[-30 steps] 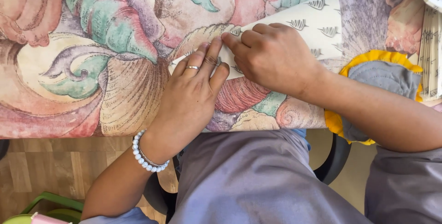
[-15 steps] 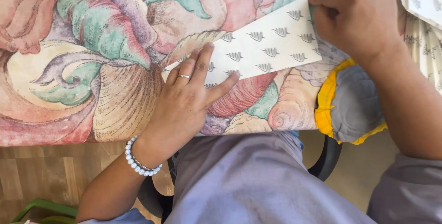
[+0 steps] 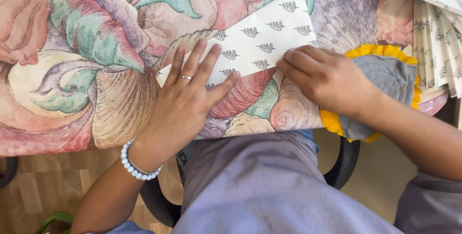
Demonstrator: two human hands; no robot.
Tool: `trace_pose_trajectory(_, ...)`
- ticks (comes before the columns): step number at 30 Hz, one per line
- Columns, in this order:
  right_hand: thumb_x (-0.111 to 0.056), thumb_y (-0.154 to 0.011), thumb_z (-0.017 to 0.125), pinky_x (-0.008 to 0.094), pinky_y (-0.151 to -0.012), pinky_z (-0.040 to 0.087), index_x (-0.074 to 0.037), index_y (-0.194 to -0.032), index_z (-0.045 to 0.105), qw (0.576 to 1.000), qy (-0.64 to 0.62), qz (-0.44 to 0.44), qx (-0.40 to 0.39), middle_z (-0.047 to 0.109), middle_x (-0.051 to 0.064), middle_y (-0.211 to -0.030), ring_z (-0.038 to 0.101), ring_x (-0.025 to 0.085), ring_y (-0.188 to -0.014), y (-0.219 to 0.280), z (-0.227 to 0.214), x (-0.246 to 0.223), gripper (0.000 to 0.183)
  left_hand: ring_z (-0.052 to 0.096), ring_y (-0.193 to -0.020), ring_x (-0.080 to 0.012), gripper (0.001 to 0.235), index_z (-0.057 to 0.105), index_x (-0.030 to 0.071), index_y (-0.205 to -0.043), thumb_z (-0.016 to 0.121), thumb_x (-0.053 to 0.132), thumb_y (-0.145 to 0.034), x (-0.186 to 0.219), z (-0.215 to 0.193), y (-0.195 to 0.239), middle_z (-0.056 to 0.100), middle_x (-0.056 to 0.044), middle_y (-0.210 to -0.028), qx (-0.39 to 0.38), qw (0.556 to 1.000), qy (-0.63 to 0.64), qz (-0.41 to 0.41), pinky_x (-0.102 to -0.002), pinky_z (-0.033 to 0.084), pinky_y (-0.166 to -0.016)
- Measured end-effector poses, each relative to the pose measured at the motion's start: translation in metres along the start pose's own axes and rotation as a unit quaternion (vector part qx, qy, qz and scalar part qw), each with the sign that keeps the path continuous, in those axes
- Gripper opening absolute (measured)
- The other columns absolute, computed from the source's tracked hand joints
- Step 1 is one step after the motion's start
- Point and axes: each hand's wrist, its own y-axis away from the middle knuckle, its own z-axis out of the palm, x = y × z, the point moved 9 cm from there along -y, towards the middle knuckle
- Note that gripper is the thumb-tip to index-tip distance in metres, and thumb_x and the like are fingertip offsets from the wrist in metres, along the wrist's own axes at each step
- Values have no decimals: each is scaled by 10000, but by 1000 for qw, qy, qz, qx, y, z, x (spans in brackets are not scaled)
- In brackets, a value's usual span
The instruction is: Folding individual paper food wrappers into a specific shape and stacking them on a table.
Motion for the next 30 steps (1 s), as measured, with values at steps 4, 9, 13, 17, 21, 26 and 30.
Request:
trace_pose_trajectory(4, -13, -1037, 609, 320, -770, 595, -39, -1181, 709, 1000, 11, 7, 3, 676, 84, -1104, 658, 229, -908, 6, 2, 8, 177, 236, -1498, -499, 530, 656, 28, -1326, 447, -216, -905, -2, -1, -7, 354, -291, -1567, 32, 995, 89, 17, -663, 263, -1239)
trace_pose_trajectory(9, 7, -1038, 606, 332, -761, 596, -12, -1194, 702, 1000, 4, -10, 10, 674, 99, -1152, 662, 247, -916, 8, 2, 8, 184, 230, -1523, -476, 558, 574, 23, -1421, 417, -211, -940, -8, 6, -6, 300, -293, -1599, 8, 988, 153, 11, -614, 215, -1285)
trace_pose_trajectory(13, 20, -1037, 602, 328, -796, 602, -4, -1201, 693, 1000, 3, -25, 3, 664, 90, -1138, 658, 242, -929, 8, 3, 8, 189, 248, -1525, -468, 582, 563, 32, -1401, 433, -216, -891, -9, 7, -7, 273, -272, -1613, 18, 994, 112, 4, -599, 276, -1281)
trace_pose_trajectory(17, -59, -1061, 629, 319, -787, 592, -35, -1120, 713, 1000, -11, -15, 21, 687, 70, -1106, 672, 226, -900, 0, -5, 12, 106, 304, -1527, -444, 616, 432, -13, -1518, 474, -136, -916, -9, 10, -11, 237, -264, -1643, 10, 998, 53, -10, -540, 296, -1283)
trace_pose_trajectory(21, -160, -1071, 708, 299, -601, 586, -83, -1113, 763, 997, -72, 36, 12, 718, 13, -879, 678, 168, -733, -21, -7, 24, 103, 342, -1518, -422, 651, 376, 35, -1564, 536, -54, -939, -12, 16, -11, 255, -224, -1662, 3, 999, 14, -29, -519, 361, -1231)
trace_pose_trajectory(26, -283, -997, 574, 297, -361, 352, -264, -1578, 553, 991, 76, 49, -101, 508, -106, -565, 490, 107, -438, -63, 36, 26, 583, 367, -1477, -399, 613, 428, 82, -1529, 561, 11, -935, -15, 17, -14, 276, -197, -1656, 5, 998, 9, -54, -517, 399, -1137)
trace_pose_trajectory(30, -379, -1027, 606, 305, -351, 309, -409, -1453, 712, 991, 77, 90, -58, 457, -102, -466, 462, 118, -372, -59, 51, 54, 440, 386, -1466, -373, 588, 444, 88, -1518, 582, 50, -948, -16, 17, -13, 294, -194, -1650, 15, 999, 14, -49, -497, 406, -1126)
